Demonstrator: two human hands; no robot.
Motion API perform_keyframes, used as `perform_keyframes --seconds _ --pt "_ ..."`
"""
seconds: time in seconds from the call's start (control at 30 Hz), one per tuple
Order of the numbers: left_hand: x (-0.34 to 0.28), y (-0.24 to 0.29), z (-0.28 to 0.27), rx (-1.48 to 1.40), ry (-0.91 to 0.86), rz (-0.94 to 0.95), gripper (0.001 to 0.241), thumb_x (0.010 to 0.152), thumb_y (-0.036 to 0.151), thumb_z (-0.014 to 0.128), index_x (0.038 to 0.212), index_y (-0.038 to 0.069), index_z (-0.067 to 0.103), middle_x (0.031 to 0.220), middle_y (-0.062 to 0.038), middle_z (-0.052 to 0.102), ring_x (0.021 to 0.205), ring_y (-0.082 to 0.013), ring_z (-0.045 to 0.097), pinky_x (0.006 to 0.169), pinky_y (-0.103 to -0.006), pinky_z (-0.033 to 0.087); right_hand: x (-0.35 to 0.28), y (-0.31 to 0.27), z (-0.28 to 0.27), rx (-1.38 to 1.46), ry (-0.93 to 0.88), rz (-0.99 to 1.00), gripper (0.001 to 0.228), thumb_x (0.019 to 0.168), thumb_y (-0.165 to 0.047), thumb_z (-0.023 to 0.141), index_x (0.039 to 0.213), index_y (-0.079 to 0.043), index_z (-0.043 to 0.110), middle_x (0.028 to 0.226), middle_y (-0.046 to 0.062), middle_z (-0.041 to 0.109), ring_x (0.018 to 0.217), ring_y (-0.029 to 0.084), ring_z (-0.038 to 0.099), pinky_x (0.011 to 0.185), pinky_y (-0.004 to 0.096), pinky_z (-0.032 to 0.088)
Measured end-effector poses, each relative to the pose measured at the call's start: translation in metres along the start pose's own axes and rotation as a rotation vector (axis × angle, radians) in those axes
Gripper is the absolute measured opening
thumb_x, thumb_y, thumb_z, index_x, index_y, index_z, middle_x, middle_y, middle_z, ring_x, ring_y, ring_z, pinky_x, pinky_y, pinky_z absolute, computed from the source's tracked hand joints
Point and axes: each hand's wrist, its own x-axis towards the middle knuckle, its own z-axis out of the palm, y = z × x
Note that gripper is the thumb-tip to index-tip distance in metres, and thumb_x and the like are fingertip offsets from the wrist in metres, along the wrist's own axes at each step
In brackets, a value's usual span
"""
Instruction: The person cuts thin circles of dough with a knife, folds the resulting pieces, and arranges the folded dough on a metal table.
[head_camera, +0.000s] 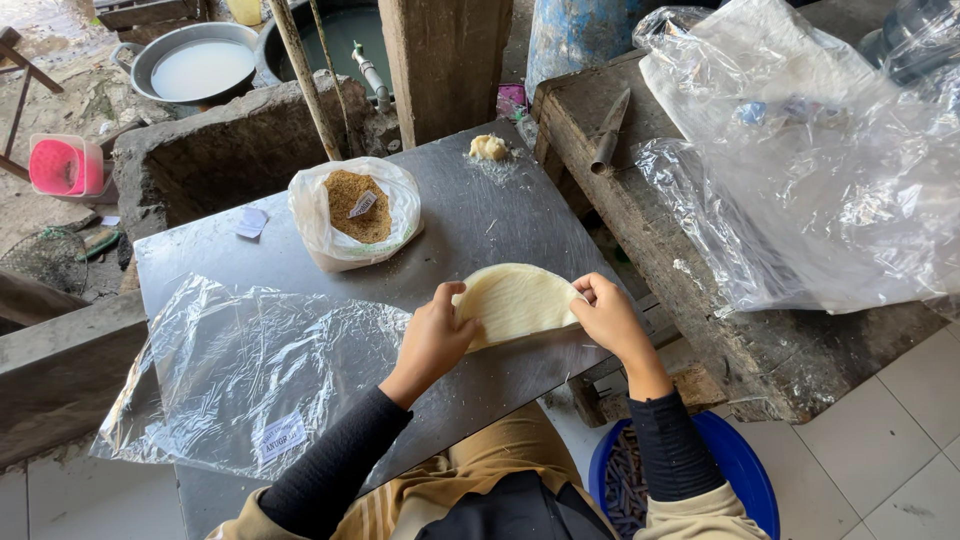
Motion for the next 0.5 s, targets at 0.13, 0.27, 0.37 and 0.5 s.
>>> perform_keyframes --seconds 0.13,0.27,0.37,0.5 --pt "-0.001 -0.005 0.004 0.152 0.234 0.274 0.069 0.077 0.027 0.083 0.132 0.002 0.050 0.109 -0.027 0.064 0.101 -0.0445 0.063 0.085 -0.0502 0.053 0.009 0.013 0.001 -0.079 0.028 -0.121 0.037 0.090 -0.015 0.062 0.124 0.000 0.064 0.111 0.015 0.065 0.091 0.016 0.062 0.081 0.031 0.053" --pt "0.011 -0.011 0.006 0.163 0.080 0.047 0.088 0.080 0.038 0.085 0.145 0.002 0.037 0.126 -0.028 0.058 0.117 -0.0433 0.059 0.096 -0.0508 0.049 0.021 0.013 0.006 -0.124 -0.072 -0.131 0.055 0.093 -0.035 0.070 0.131 0.002 0.056 0.123 0.019 0.058 0.104 0.024 0.059 0.089 0.035 0.051" --pt "0.026 -0.016 0.011 0.113 0.018 0.018 0.105 0.071 0.039 0.090 0.149 0.002 0.031 0.130 -0.030 0.057 0.120 -0.0431 0.059 0.099 -0.0493 0.050 0.026 -0.001 0.007 -0.207 -0.161 -0.127 0.067 0.084 -0.038 0.080 0.129 0.004 0.054 0.123 0.020 0.059 0.110 0.028 0.060 0.093 0.039 0.049" --pt "0.045 -0.022 0.012 0.017 -0.032 0.051 0.120 0.060 0.032 0.097 0.150 0.000 0.025 0.127 -0.033 0.059 0.119 -0.0438 0.061 0.101 -0.0465 0.052 0.037 -0.019 0.001 -0.237 -0.277 -0.042 0.060 0.079 -0.033 0.084 0.122 0.001 0.060 0.123 0.018 0.061 0.110 0.027 0.063 0.096 0.037 0.051"
